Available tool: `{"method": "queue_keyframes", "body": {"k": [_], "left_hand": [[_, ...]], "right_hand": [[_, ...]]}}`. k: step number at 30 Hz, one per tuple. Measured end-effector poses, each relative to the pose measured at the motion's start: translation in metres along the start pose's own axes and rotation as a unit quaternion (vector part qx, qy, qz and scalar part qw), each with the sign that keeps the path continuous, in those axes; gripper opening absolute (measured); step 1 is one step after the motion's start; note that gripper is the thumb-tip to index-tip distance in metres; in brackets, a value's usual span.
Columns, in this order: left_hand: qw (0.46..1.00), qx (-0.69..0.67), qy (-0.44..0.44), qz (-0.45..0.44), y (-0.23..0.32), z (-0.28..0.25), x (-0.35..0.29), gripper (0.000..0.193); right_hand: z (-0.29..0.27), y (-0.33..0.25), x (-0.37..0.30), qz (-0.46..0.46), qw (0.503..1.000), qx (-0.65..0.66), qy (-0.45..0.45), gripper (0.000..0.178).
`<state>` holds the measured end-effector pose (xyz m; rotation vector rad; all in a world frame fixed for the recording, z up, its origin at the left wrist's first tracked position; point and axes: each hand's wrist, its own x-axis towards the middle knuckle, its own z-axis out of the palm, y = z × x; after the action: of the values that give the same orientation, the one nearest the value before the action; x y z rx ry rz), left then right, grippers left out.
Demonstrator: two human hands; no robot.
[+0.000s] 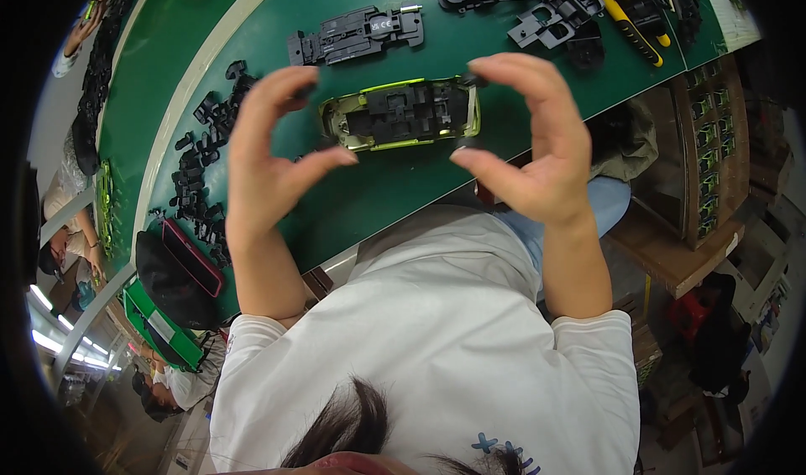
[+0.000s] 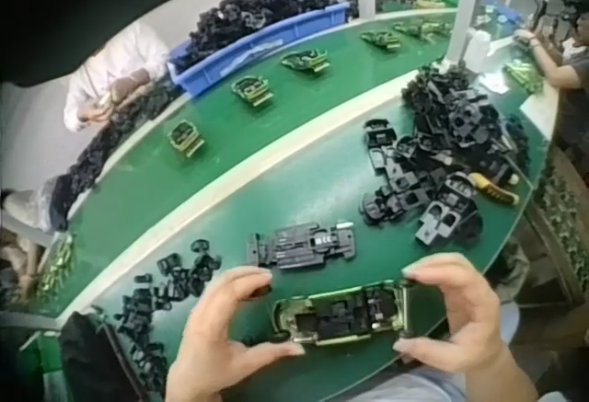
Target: The person assembles toy cars by attaching small seat pieces to an interior base, fitting the interior and wheel axles into the car body, and snapping the chassis plate onto the bottom by hand. After pressing the components together, the person places the completed car on the conveyor and starts assembling another interior base.
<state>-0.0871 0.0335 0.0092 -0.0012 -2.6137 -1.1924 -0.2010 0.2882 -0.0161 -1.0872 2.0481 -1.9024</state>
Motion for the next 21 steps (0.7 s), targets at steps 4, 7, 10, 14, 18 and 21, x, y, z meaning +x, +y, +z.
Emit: {"method": "queue_keyframes", "body": {"k": [4, 7, 10, 14, 18, 21], "left_hand": [[0.983, 0.115, 0.009, -0.144, 0.007, -0.025, -0.002, 0.069], [0.973, 0.167, -0.037, -0.157, 0.0, -0.028, -0.007, 0.07], [0.965, 0.188, -0.078, -0.166, 0.001, -0.025, -0.008, 0.073], [0.966, 0.202, -0.077, -0.142, 0.005, -0.025, -0.01, 0.073], [0.974, 0.186, -0.078, -0.105, 0.011, -0.031, -0.013, 0.063], [0.986, 0.141, -0.056, -0.063, 0.01, -0.027, -0.01, 0.054]], "right_hand": [[-0.021, 0.01, -0.004, 0.015, 0.998, -0.048, 0.047, 0.062], [-0.028, 0.011, -0.01, 0.023, 0.991, -0.129, 0.037, 0.06], [-0.026, 0.009, -0.011, 0.032, 0.983, -0.179, 0.024, 0.058], [-0.021, 0.01, -0.009, 0.031, 0.974, -0.224, 0.012, 0.056], [-0.019, 0.009, -0.006, 0.049, 0.975, -0.217, -0.001, 0.052], [-0.024, 0.005, -0.006, 0.043, 0.979, -0.201, -0.002, 0.047]]}}
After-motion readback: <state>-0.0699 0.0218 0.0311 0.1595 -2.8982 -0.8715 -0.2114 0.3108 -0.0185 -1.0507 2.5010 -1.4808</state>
